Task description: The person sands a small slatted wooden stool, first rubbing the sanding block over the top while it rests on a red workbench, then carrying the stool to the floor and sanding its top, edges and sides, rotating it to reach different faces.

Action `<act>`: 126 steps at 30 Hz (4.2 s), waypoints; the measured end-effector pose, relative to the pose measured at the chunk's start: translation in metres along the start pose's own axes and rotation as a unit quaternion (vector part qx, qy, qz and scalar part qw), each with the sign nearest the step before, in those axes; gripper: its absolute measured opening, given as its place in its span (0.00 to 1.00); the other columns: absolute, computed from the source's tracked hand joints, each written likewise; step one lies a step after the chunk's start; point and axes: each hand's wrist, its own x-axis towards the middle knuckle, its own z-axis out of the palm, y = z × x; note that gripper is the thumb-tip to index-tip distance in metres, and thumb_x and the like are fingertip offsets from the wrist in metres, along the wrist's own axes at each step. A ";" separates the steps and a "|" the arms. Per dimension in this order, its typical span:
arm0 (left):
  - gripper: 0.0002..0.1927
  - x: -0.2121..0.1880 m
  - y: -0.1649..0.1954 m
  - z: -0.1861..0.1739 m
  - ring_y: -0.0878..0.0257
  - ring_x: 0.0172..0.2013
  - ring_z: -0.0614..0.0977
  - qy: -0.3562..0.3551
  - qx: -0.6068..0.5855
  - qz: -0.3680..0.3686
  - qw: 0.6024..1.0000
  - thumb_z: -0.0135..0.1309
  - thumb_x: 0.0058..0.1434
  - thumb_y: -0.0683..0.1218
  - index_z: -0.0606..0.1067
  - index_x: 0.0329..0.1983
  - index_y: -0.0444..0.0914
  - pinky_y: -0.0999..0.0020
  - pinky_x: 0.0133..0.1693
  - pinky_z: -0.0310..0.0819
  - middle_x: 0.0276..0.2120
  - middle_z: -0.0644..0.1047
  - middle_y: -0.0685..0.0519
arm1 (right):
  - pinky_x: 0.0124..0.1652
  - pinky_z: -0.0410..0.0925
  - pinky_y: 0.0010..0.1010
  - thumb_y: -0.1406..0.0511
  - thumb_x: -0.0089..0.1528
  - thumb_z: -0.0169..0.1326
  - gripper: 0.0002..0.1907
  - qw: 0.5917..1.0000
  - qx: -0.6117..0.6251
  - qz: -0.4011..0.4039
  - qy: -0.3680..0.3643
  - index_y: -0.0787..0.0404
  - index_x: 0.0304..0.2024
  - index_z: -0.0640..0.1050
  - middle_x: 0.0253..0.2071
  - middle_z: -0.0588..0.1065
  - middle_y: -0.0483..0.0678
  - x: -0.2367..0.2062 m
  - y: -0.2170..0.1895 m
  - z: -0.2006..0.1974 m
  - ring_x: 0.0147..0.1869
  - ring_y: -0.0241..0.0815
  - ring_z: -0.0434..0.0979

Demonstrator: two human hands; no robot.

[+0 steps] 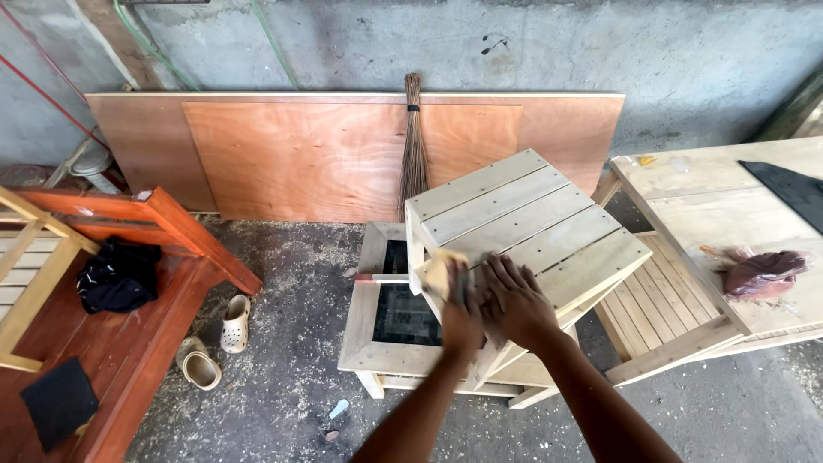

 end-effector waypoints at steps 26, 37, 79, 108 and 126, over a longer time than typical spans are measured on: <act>0.33 0.069 -0.005 -0.036 0.49 0.41 0.85 -0.087 0.017 -0.084 0.992 0.30 0.69 0.43 0.45 0.78 0.46 0.63 0.39 0.84 0.79 0.49 0.54 | 0.73 0.35 0.50 0.52 0.69 0.34 0.31 0.996 -0.048 0.078 -0.014 0.41 0.76 0.52 0.79 0.45 0.34 0.053 -0.012 0.004 0.82 0.40 0.38; 0.26 0.138 -0.019 -0.050 0.46 0.63 0.74 -0.019 0.093 0.012 0.995 0.35 0.72 0.46 0.58 0.74 0.41 0.60 0.58 0.75 0.77 0.53 0.46 | 0.73 0.33 0.53 0.51 0.69 0.32 0.30 0.994 -0.033 0.102 -0.038 0.36 0.75 0.52 0.79 0.45 0.31 0.062 -0.023 -0.002 0.82 0.39 0.38; 0.24 0.171 -0.053 -0.054 0.43 0.74 0.59 -0.037 0.138 0.153 0.978 0.35 0.76 0.47 0.62 0.73 0.34 0.57 0.72 0.57 0.74 0.59 0.40 | 0.74 0.30 0.51 0.49 0.70 0.29 0.30 0.991 -0.029 0.125 -0.036 0.32 0.75 0.51 0.79 0.45 0.29 0.066 -0.023 -0.003 0.82 0.37 0.37; 0.25 0.168 -0.049 -0.067 0.41 0.73 0.54 -0.061 0.213 0.271 0.937 0.35 0.76 0.44 0.59 0.75 0.36 0.51 0.62 0.58 0.75 0.58 0.41 | 0.73 0.30 0.51 0.49 0.69 0.29 0.30 0.989 -0.060 0.124 -0.051 0.32 0.75 0.51 0.79 0.44 0.28 0.067 -0.023 -0.002 0.81 0.36 0.37; 0.28 0.108 -0.094 -0.069 0.46 0.73 0.60 -0.061 0.038 0.123 0.990 0.35 0.73 0.44 0.54 0.75 0.34 0.59 0.69 0.59 0.75 0.56 0.41 | 0.74 0.31 0.50 0.50 0.69 0.30 0.30 0.989 -0.032 0.135 -0.049 0.33 0.75 0.51 0.79 0.45 0.27 0.064 -0.027 -0.009 0.82 0.35 0.38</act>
